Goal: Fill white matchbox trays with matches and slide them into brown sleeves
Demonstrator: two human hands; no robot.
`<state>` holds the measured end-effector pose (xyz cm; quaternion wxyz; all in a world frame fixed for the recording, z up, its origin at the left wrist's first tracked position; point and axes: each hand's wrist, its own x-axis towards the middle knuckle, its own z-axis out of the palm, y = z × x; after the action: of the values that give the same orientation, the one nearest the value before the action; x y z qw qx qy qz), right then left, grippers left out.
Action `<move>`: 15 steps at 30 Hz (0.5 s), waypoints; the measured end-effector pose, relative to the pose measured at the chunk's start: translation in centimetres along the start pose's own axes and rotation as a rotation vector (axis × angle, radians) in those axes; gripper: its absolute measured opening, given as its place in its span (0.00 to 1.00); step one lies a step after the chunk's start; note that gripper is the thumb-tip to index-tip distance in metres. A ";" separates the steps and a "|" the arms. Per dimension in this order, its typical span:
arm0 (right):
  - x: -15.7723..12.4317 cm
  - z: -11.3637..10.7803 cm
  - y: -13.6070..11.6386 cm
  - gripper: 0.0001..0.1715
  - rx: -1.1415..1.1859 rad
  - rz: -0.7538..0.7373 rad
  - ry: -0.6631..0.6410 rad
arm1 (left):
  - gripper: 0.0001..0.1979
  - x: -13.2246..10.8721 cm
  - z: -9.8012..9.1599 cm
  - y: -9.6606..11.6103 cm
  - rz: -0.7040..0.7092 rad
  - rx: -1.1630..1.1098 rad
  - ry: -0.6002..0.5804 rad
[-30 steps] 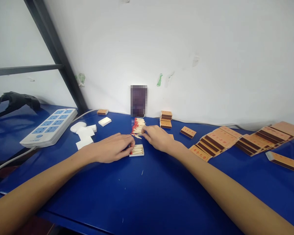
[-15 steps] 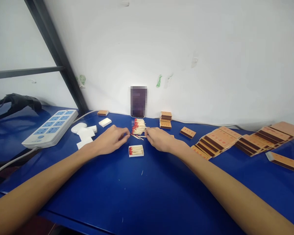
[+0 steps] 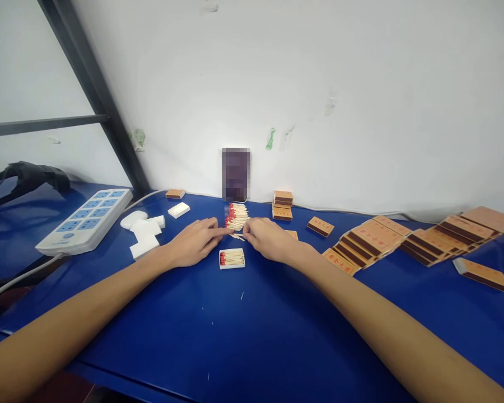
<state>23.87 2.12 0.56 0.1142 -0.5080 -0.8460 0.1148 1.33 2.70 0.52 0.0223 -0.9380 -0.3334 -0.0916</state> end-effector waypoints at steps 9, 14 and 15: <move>-0.2 0.0 -0.4 0.09 -0.095 -0.020 -0.014 | 0.23 0.1 0.1 0.0 -0.007 -0.029 -0.047; -0.6 -1.4 -0.5 0.08 -0.093 0.017 -0.050 | 0.22 0.1 0.3 -0.1 -0.004 -0.015 -0.053; -0.7 -1.8 -0.7 0.08 -0.087 0.010 -0.055 | 0.22 0.1 0.4 -0.1 -0.007 -0.009 -0.051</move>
<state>24.22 1.31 2.46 0.0681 -0.5134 -0.8504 0.0925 1.40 2.84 0.17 0.0093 -0.9390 -0.3367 -0.0692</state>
